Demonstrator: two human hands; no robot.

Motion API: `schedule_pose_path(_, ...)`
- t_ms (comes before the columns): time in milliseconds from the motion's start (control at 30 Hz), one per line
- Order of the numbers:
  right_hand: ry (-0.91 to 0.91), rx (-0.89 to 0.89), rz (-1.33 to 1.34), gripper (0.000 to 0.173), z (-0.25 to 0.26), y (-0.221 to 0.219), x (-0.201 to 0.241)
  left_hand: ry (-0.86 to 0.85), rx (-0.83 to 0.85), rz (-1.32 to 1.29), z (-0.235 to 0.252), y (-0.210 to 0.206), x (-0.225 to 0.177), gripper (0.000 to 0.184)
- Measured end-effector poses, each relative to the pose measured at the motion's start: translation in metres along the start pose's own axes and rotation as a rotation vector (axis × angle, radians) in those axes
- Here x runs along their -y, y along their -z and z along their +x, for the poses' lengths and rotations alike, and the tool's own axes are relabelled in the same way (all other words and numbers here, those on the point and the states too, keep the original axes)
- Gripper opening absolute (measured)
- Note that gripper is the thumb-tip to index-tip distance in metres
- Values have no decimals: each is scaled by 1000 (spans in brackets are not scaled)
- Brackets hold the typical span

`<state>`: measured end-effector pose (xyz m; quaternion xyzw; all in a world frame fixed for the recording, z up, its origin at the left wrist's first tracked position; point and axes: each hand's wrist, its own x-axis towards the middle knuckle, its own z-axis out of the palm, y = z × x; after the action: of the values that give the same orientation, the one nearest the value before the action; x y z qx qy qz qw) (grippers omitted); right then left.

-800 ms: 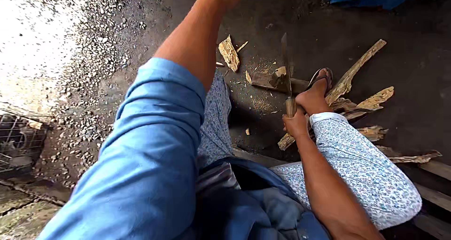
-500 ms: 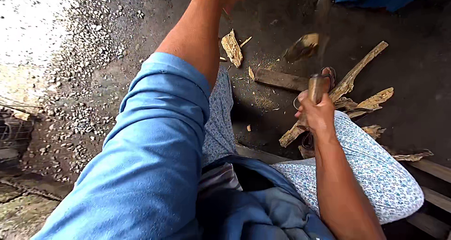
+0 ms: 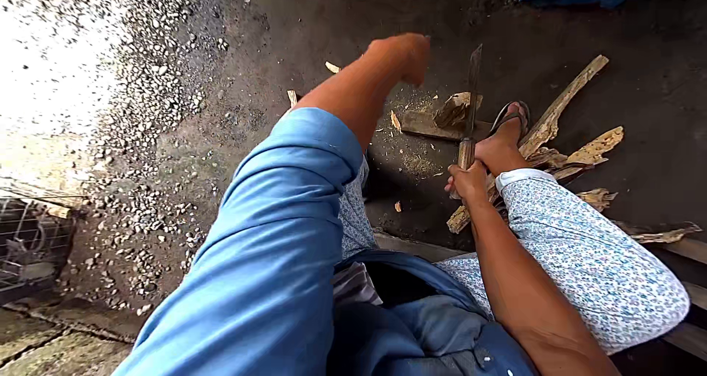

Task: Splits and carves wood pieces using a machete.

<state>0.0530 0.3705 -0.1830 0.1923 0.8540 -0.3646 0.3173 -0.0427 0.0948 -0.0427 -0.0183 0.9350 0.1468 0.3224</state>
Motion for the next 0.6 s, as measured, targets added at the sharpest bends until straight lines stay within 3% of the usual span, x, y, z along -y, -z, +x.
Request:
schedule_pose_path(67, 12, -9, 3, 49, 0, 4, 2, -13, 66, 38, 12, -22, -23, 53)
schedule_pose_path(167, 135, -30, -5, 45, -17, 16, 6, -10, 42, -185, 27, -57, -36, 52)
schedule_pose_path(300, 410, -228, -28, 46, -52, 30, 6, 170, -32, -352, 31, -98, -25, 38)
schedule_pose_path(367, 457, -321, -70, 48, -47, 29, 7, 273, -49, -390, 33, -99, -16, 34)
schedule_pose_path(433, 337, -237, -125, 53, -30, 21, -4, 330, -32, -386, 36, -101, -9, 30)
schedule_pose_path(500, 108, -20, -242, 54, -5, 15, -17, 299, -4, -368, 39, -107, -8, 31)
schedule_pose_path(600, -76, 153, -348, 52, 12, 7, -24, 183, -10, -390, 51, -111, -22, 58)
